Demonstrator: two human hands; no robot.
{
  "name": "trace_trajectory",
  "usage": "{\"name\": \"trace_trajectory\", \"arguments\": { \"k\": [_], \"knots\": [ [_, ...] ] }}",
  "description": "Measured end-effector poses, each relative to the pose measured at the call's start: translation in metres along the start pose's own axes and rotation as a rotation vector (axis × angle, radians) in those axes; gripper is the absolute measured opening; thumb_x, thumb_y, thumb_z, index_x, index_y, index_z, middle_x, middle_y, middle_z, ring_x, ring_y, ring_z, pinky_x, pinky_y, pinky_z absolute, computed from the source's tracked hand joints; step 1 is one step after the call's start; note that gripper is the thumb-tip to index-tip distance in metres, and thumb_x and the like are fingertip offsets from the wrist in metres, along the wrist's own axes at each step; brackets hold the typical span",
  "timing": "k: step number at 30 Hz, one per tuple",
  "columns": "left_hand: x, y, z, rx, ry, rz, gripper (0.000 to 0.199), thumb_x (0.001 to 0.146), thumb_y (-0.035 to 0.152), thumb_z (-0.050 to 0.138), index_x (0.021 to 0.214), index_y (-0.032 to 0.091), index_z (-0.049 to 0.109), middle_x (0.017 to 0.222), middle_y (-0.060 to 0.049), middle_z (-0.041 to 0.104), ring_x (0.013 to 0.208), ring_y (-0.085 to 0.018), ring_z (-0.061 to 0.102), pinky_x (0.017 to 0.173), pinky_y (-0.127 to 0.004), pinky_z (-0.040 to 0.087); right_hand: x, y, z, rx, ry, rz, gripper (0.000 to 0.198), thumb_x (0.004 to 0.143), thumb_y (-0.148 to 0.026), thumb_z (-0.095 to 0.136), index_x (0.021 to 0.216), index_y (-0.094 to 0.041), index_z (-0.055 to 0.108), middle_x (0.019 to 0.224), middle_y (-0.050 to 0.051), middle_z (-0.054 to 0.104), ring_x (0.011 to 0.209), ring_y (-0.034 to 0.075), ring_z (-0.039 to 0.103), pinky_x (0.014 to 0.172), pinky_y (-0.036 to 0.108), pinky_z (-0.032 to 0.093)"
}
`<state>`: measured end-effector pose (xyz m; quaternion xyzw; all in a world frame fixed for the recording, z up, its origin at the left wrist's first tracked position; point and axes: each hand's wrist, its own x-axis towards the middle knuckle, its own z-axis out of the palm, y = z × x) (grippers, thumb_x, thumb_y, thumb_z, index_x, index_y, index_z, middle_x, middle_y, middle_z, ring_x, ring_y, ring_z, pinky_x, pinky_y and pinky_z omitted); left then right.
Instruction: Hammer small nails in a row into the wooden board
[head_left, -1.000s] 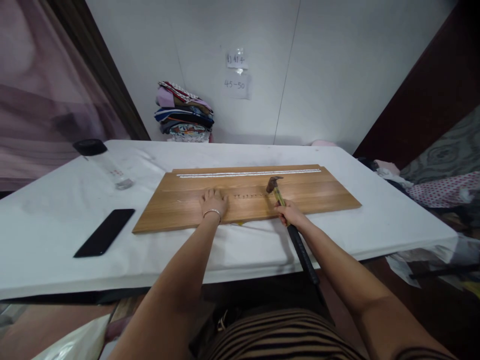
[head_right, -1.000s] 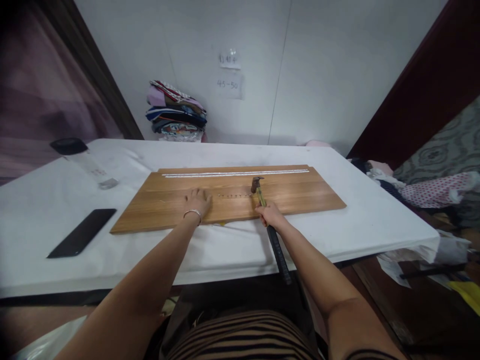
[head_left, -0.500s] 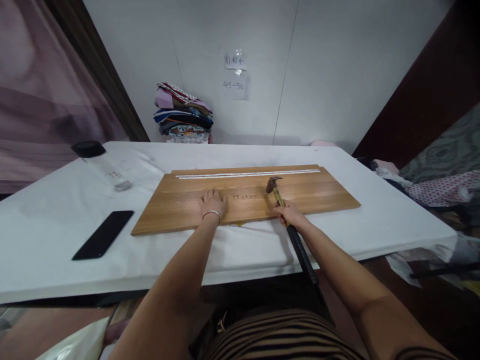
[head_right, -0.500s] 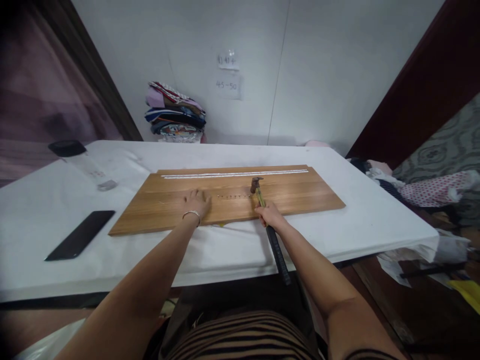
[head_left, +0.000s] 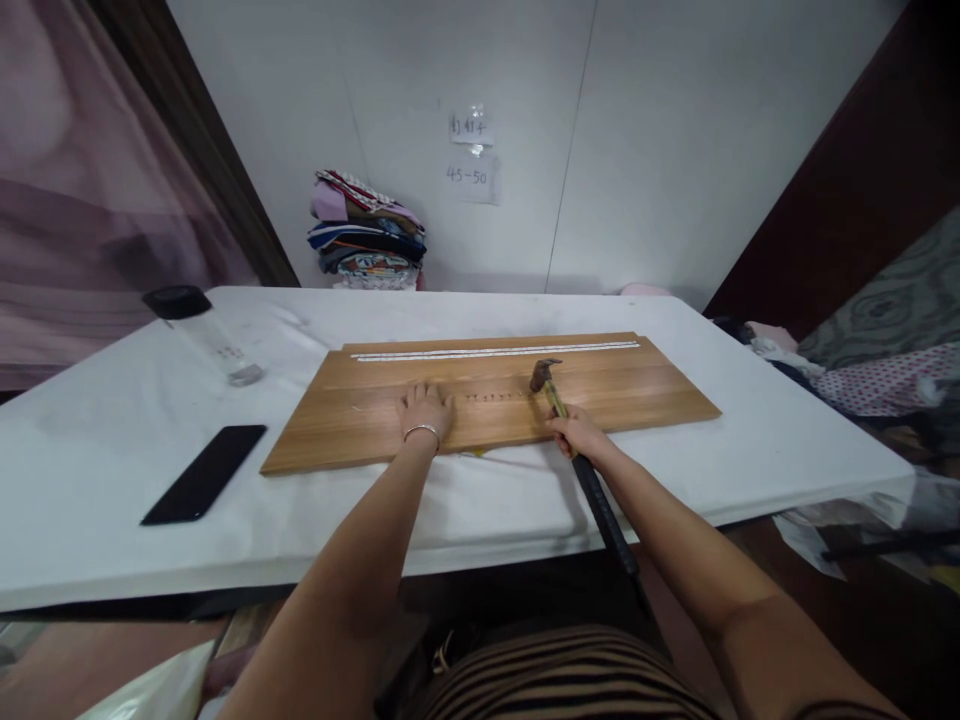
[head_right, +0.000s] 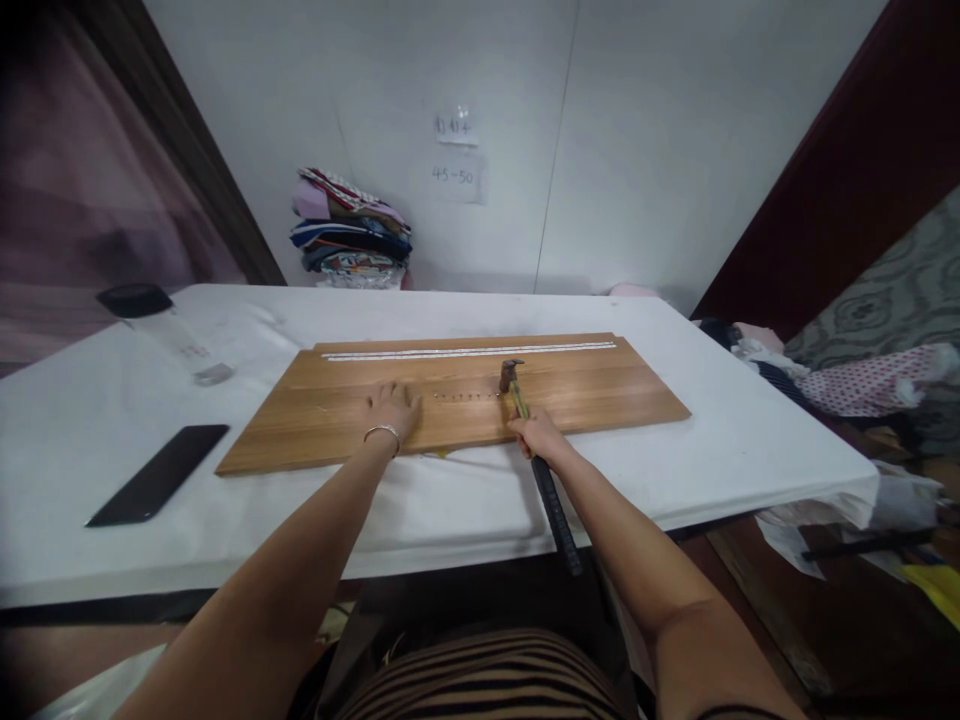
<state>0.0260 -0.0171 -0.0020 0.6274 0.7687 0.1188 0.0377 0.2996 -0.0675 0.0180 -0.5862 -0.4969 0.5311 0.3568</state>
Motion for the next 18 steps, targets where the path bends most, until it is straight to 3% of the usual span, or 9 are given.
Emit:
{"name": "trace_trajectory", "arguments": {
  "k": [18],
  "knots": [
    [-0.0014, 0.0011, -0.0039, 0.006, -0.018, -0.002, 0.054, 0.096, 0.042, 0.032, 0.132, 0.016, 0.062, 0.151, -0.017, 0.053, 0.145, -0.031, 0.038, 0.117, -0.051, 0.031, -0.0005, -0.0016, 0.0009, 0.014, 0.01, 0.015, 0.018, 0.07, -0.022, 0.06, 0.082, -0.024, 0.047, 0.037, -0.012, 0.042, 0.028, 0.011, 0.037, 0.032, 0.022, 0.028]
  ]
}}
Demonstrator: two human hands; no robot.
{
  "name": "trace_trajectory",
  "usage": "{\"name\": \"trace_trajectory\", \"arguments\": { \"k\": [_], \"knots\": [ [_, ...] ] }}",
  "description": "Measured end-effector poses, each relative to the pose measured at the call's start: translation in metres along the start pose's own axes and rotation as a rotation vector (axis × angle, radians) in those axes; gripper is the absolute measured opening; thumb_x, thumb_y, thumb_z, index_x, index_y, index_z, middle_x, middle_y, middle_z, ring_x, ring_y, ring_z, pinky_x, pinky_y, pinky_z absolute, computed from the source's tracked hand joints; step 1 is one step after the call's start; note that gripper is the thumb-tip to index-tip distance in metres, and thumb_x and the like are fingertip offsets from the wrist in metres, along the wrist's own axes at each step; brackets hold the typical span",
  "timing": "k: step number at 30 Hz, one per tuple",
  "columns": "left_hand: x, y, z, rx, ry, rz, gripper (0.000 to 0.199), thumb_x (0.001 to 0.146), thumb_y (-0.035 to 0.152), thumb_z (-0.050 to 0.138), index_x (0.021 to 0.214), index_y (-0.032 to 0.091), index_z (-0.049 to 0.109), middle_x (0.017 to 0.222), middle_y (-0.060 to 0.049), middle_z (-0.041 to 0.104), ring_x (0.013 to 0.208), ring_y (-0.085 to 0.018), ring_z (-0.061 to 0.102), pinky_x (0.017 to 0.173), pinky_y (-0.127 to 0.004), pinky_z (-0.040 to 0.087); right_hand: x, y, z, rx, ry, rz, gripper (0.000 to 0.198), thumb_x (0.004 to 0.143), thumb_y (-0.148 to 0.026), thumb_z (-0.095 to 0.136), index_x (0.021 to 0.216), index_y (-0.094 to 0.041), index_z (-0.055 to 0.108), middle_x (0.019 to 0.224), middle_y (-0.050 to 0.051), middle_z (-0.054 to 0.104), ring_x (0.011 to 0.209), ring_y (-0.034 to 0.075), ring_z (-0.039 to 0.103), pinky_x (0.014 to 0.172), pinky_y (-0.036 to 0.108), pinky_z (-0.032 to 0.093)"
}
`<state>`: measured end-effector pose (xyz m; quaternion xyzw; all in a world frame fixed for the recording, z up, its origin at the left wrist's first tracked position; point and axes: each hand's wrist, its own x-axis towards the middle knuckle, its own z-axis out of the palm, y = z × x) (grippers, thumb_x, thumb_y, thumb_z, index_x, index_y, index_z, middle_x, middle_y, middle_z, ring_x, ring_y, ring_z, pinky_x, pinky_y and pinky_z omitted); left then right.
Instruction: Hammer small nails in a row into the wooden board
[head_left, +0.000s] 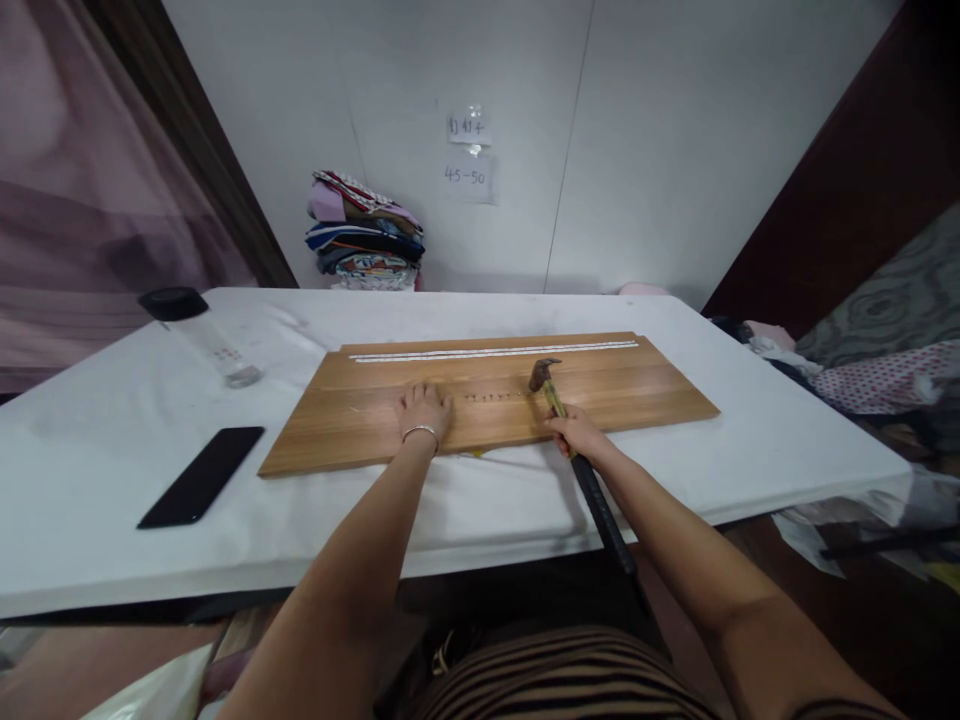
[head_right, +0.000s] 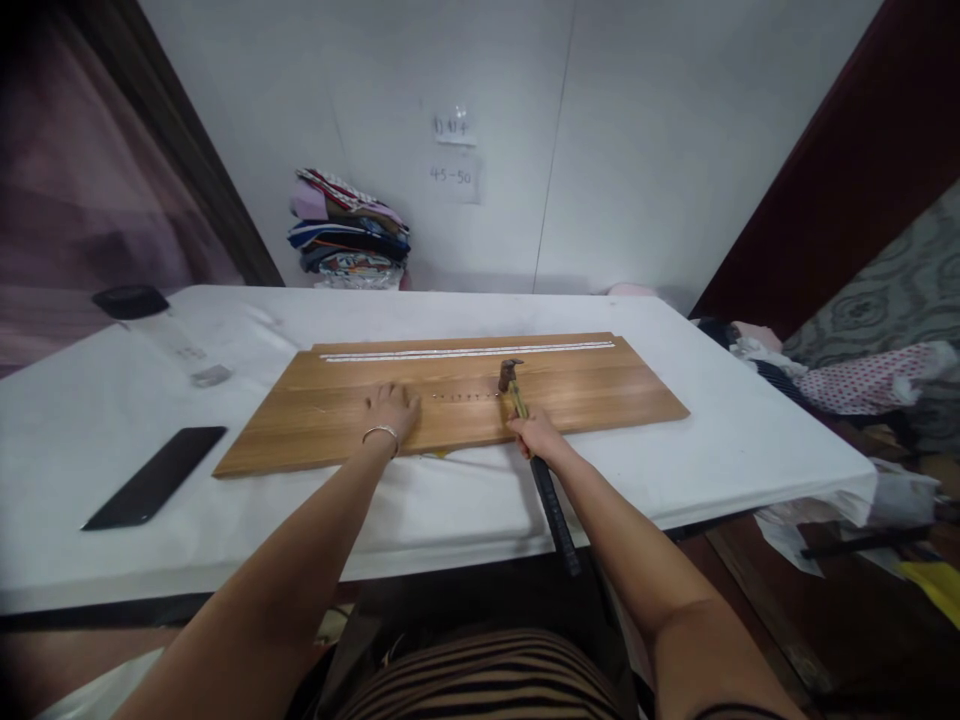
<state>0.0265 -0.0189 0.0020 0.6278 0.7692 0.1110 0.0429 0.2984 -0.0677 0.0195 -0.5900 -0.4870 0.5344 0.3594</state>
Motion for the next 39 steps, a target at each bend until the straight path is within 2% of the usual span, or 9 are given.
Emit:
{"name": "trace_trajectory", "arguments": {
  "k": [11, 25, 39],
  "knots": [
    [0.0008, -0.0007, 0.0017, 0.001, 0.008, 0.001, 0.052, 0.096, 0.041, 0.033, 0.131, 0.017, 0.063, 0.15, -0.017, 0.054, 0.141, -0.031, 0.043, 0.116, -0.05, 0.032, 0.0004, 0.0018, -0.0008, 0.002, 0.004, -0.011, 0.018, 0.068, -0.024, 0.06, 0.08, -0.024, 0.047, 0.036, -0.012, 0.042, 0.028, 0.011, 0.036, 0.031, 0.022, 0.027],
    [0.0002, -0.0001, 0.0017, -0.005, 0.007, -0.002, 0.052, 0.097, 0.041, 0.034, 0.134, 0.017, 0.061, 0.152, -0.017, 0.052, 0.146, -0.031, 0.038, 0.118, -0.051, 0.029, -0.0014, -0.0013, 0.0008, -0.002, 0.008, 0.013, 0.014, 0.071, -0.02, 0.057, 0.081, -0.024, 0.048, 0.037, -0.011, 0.042, 0.029, 0.011, 0.037, 0.031, 0.022, 0.028],
    [0.0019, -0.0011, 0.0045, -0.026, 0.008, -0.004, 0.054, 0.096, 0.04, 0.033, 0.136, 0.016, 0.06, 0.153, -0.017, 0.051, 0.146, -0.031, 0.038, 0.118, -0.052, 0.029, -0.0016, -0.001, 0.0001, 0.01, -0.003, 0.004, 0.02, 0.069, -0.026, 0.063, 0.081, -0.024, 0.047, 0.036, -0.012, 0.041, 0.028, 0.01, 0.036, 0.032, 0.021, 0.027]
  ]
}}
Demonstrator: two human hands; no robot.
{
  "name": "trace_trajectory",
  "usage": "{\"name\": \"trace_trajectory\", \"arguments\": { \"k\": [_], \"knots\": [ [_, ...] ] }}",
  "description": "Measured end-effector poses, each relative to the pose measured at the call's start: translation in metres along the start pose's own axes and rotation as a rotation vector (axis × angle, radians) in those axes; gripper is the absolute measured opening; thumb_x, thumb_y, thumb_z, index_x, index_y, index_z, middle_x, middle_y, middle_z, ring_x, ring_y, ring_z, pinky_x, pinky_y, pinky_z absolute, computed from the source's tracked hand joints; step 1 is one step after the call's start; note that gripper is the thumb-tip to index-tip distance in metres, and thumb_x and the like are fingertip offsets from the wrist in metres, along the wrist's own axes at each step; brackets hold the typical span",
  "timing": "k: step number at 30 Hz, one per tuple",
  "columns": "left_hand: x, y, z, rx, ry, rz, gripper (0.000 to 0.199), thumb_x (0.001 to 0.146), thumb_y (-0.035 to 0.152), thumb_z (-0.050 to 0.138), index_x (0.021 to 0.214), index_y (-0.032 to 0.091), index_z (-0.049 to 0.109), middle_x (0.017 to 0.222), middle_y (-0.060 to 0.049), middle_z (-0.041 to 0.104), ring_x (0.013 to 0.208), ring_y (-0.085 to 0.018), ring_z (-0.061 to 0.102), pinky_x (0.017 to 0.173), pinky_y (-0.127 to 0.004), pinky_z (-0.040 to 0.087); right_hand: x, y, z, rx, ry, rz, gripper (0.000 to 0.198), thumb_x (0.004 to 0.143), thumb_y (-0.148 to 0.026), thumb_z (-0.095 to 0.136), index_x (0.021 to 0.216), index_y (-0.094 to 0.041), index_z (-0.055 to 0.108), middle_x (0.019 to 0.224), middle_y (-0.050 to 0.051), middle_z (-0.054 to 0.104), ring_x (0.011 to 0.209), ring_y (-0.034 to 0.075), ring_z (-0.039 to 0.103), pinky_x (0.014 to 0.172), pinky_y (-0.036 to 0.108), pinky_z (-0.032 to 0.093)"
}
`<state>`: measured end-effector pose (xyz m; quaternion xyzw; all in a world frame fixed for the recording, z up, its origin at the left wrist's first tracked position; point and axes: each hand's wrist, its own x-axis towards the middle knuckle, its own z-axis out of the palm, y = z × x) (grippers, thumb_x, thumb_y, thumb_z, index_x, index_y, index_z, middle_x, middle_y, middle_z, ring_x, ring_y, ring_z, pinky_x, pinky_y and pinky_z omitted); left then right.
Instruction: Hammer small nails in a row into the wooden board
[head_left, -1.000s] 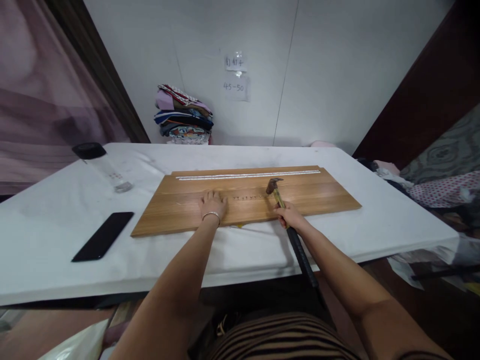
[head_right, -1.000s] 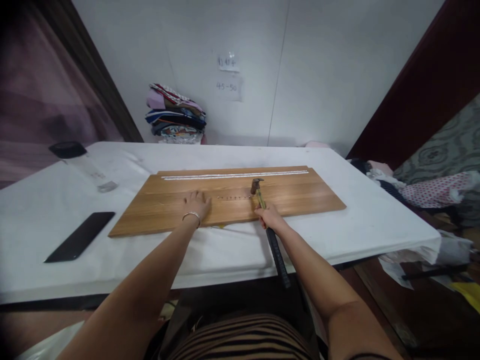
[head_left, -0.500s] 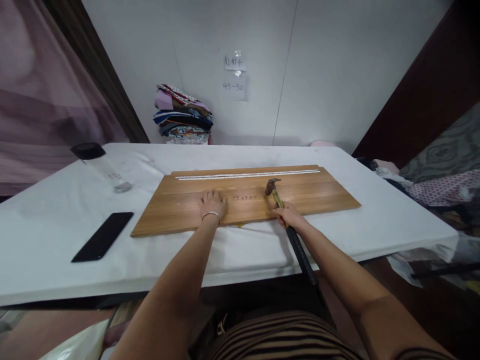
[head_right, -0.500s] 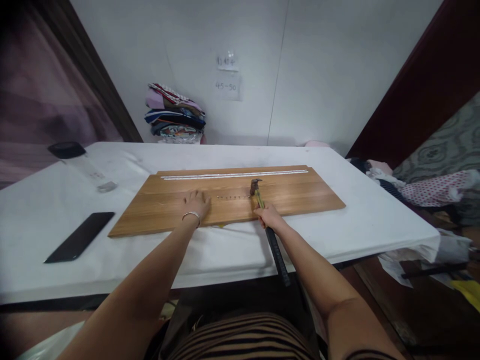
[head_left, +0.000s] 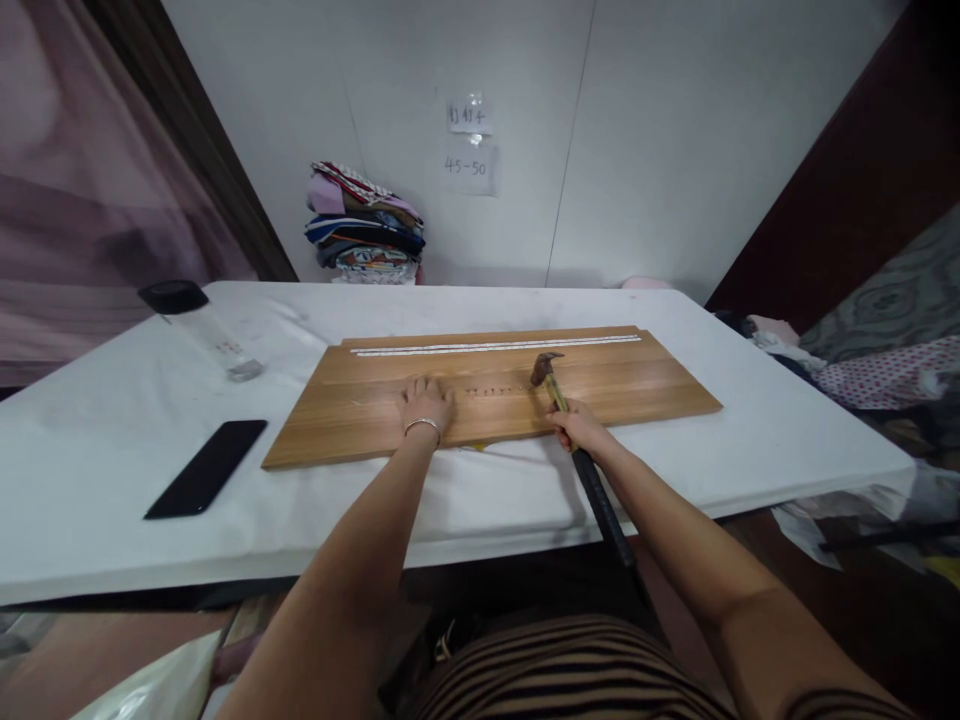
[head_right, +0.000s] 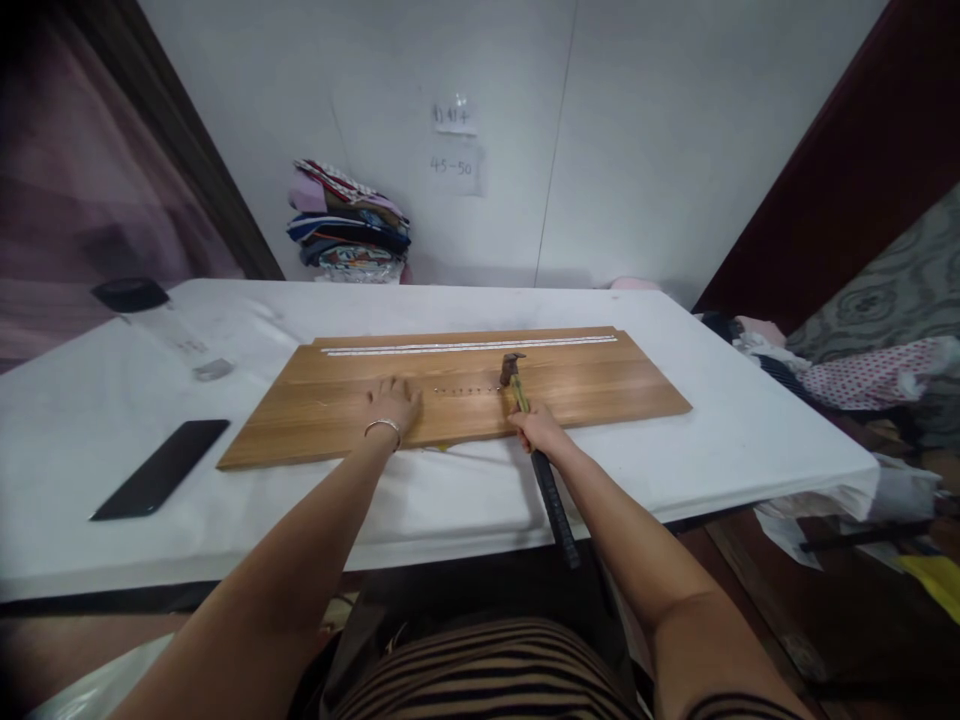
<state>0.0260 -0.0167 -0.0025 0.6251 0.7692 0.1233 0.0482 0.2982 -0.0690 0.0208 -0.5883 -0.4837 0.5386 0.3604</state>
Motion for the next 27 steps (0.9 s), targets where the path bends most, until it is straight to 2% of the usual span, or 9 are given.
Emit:
{"name": "trace_trajectory", "arguments": {
  "k": [7, 27],
  "knots": [
    [0.0016, -0.0015, 0.0027, 0.014, 0.017, 0.006, 0.052, 0.096, 0.042, 0.035, 0.132, 0.017, 0.063, 0.149, -0.016, 0.055, 0.144, -0.031, 0.04, 0.117, -0.051, 0.03, -0.0006, -0.0002, 0.0007, -0.001, -0.004, 0.007, 0.019, 0.067, -0.025, 0.061, 0.08, -0.024, 0.047, 0.037, -0.012, 0.042, 0.028, 0.011, 0.037, 0.031, 0.022, 0.027],
    [0.0013, -0.0004, 0.001, 0.014, 0.001, 0.008, 0.054, 0.097, 0.042, 0.032, 0.133, 0.017, 0.062, 0.152, -0.017, 0.052, 0.146, -0.031, 0.038, 0.117, -0.051, 0.03, 0.0003, 0.0011, 0.0004, 0.0, 0.005, -0.016, 0.018, 0.067, -0.025, 0.06, 0.079, -0.024, 0.047, 0.037, -0.012, 0.042, 0.028, 0.011, 0.037, 0.03, 0.022, 0.028]
  ]
}}
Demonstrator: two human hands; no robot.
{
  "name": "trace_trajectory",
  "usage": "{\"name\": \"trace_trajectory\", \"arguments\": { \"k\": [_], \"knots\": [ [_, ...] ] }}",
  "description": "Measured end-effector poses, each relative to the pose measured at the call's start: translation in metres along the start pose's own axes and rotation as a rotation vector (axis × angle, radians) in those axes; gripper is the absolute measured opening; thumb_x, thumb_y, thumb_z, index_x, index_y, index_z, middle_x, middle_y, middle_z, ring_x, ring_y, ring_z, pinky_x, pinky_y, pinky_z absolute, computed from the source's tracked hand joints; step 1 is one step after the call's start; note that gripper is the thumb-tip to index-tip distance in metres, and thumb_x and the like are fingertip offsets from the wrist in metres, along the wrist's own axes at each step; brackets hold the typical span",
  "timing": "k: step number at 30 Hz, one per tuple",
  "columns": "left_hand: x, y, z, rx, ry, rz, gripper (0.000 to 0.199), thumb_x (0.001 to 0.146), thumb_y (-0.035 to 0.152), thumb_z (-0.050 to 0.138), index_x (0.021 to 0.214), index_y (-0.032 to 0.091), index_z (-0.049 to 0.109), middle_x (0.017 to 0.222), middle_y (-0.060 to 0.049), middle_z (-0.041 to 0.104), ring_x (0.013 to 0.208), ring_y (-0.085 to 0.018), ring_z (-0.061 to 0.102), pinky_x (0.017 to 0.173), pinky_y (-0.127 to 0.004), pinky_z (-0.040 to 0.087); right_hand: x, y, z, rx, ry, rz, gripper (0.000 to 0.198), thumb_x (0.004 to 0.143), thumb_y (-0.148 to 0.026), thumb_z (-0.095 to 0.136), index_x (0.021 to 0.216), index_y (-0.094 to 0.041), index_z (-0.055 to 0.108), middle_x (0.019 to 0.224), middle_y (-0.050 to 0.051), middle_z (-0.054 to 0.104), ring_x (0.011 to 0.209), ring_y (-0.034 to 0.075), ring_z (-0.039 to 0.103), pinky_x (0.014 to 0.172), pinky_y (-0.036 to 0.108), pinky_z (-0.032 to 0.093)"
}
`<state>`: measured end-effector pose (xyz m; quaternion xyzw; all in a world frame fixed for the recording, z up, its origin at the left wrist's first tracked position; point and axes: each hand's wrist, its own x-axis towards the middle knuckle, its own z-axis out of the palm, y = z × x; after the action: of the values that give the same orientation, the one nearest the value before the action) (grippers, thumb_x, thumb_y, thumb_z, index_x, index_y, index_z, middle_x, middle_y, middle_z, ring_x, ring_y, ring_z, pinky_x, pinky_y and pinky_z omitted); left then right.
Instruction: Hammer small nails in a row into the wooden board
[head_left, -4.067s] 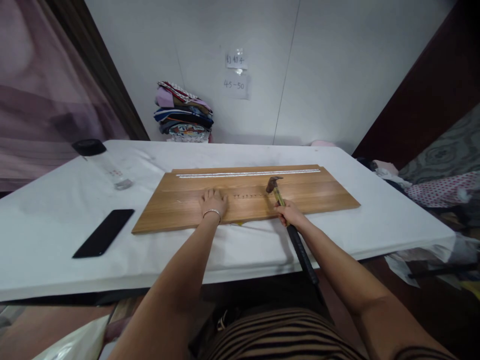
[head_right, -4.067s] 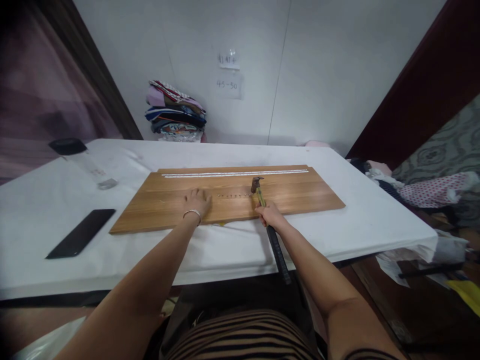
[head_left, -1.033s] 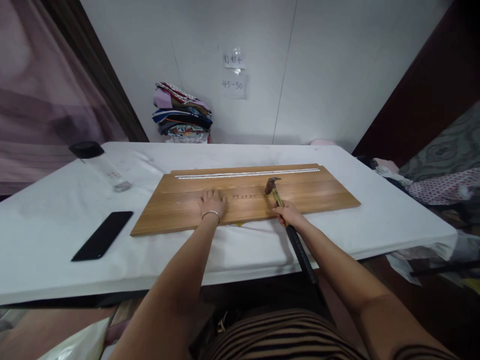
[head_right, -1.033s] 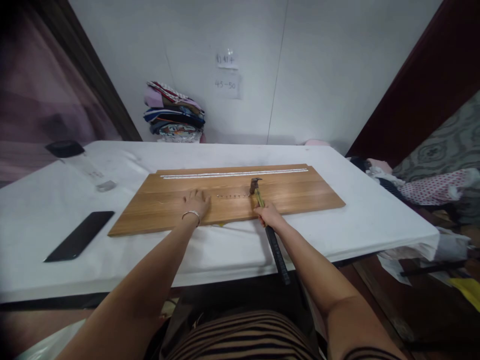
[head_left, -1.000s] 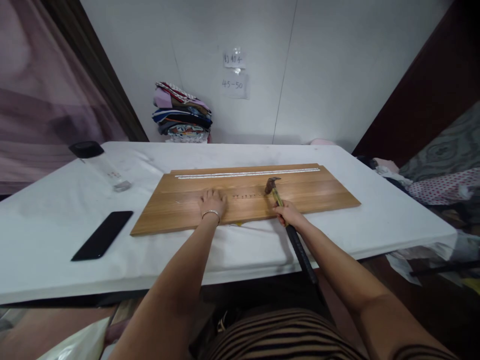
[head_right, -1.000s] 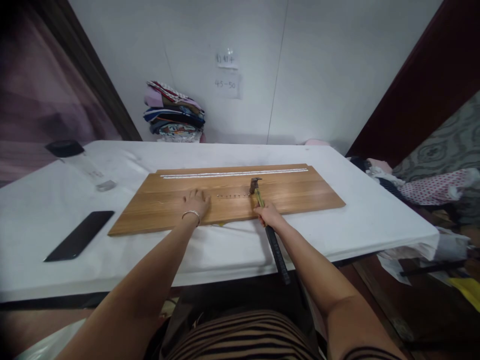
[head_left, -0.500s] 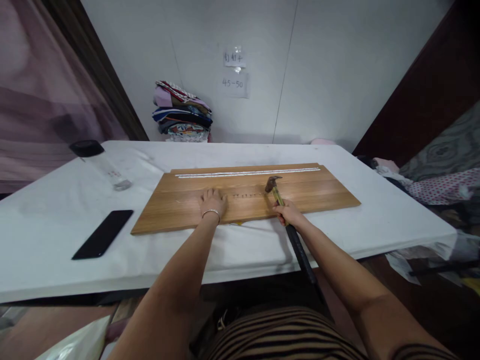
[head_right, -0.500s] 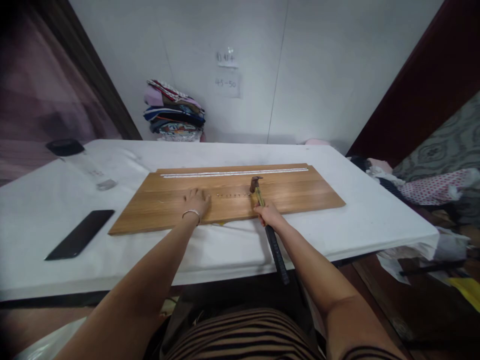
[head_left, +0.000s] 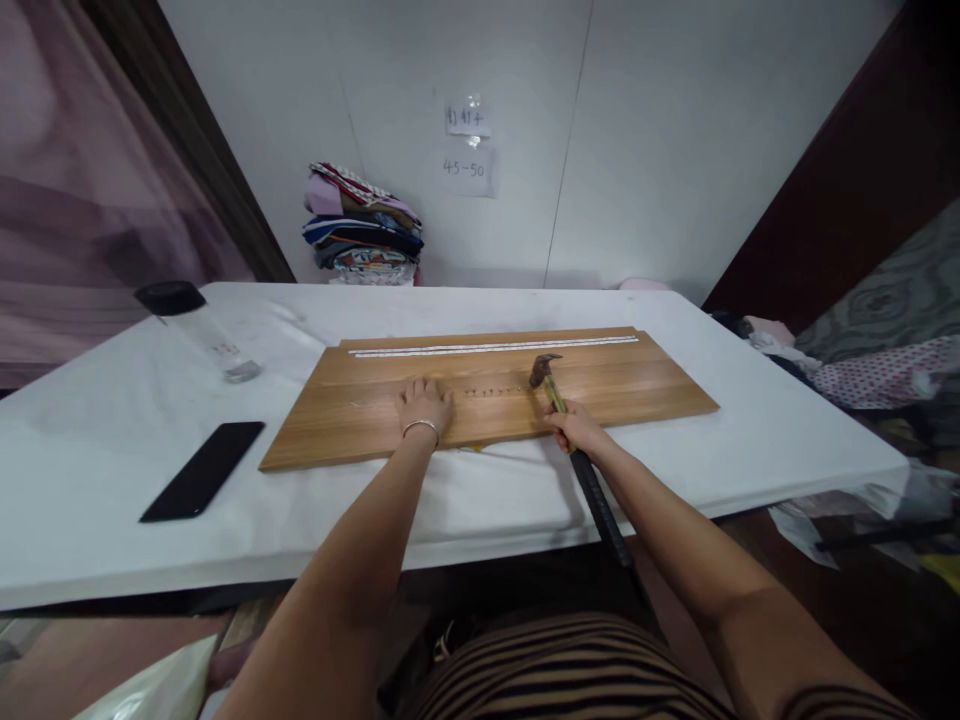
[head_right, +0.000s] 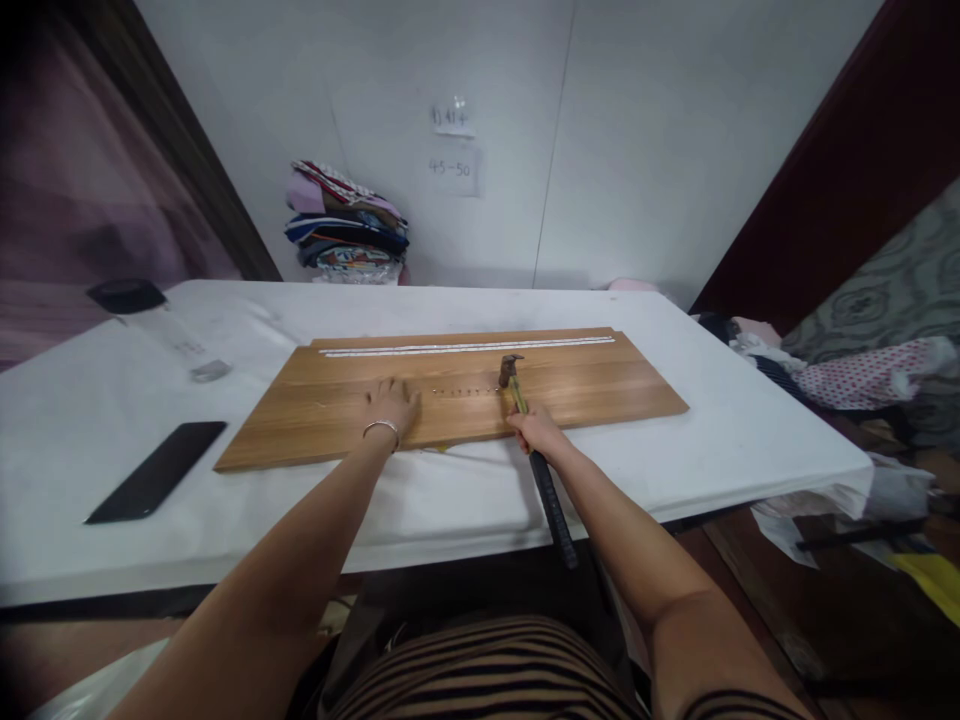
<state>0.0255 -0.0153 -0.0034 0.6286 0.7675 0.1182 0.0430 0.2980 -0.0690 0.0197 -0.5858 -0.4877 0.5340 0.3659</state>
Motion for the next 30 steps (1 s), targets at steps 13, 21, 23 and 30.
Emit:
{"name": "trace_trajectory", "arguments": {
  "k": [13, 21, 23, 30],
  "knots": [
    [-0.0019, 0.0014, -0.0022, 0.0, 0.001, -0.007, 0.055, 0.096, 0.042, 0.033, 0.134, 0.014, 0.061, 0.152, -0.018, 0.052, 0.144, -0.032, 0.04, 0.118, -0.051, 0.029, -0.0022, -0.0018, 0.0014, -0.006, 0.004, 0.015, 0.016, 0.067, -0.023, 0.057, 0.079, -0.024, 0.047, 0.036, -0.012, 0.041, 0.028, 0.01, 0.035, 0.031, 0.021, 0.027],
    [-0.0021, 0.0015, -0.002, 0.007, 0.01, -0.003, 0.055, 0.096, 0.042, 0.034, 0.135, 0.014, 0.061, 0.153, -0.018, 0.051, 0.145, -0.031, 0.039, 0.118, -0.051, 0.029, -0.0023, 0.0001, 0.0013, 0.005, 0.017, 0.0, 0.016, 0.069, -0.024, 0.059, 0.081, -0.024, 0.048, 0.037, -0.012, 0.041, 0.028, 0.01, 0.036, 0.031, 0.021, 0.028],
    [-0.0019, 0.0013, -0.0021, 0.013, 0.002, -0.008, 0.055, 0.097, 0.042, 0.033, 0.135, 0.014, 0.061, 0.152, -0.018, 0.051, 0.144, -0.031, 0.041, 0.118, -0.051, 0.029, -0.0022, 0.0002, 0.0013, 0.002, 0.011, 0.006, 0.016, 0.069, -0.023, 0.06, 0.08, -0.024, 0.048, 0.038, -0.011, 0.042, 0.028, 0.01, 0.036, 0.031, 0.022, 0.028],
    [-0.0024, 0.0017, -0.0027, 0.02, 0.004, -0.007, 0.054, 0.097, 0.042, 0.033, 0.135, 0.015, 0.061, 0.153, -0.017, 0.051, 0.145, -0.032, 0.039, 0.117, -0.05, 0.031, -0.0012, 0.0008, 0.0014, 0.007, 0.008, -0.002, 0.015, 0.072, -0.023, 0.06, 0.081, -0.024, 0.048, 0.037, -0.011, 0.041, 0.029, 0.01, 0.037, 0.031, 0.021, 0.029]
  ]
}}
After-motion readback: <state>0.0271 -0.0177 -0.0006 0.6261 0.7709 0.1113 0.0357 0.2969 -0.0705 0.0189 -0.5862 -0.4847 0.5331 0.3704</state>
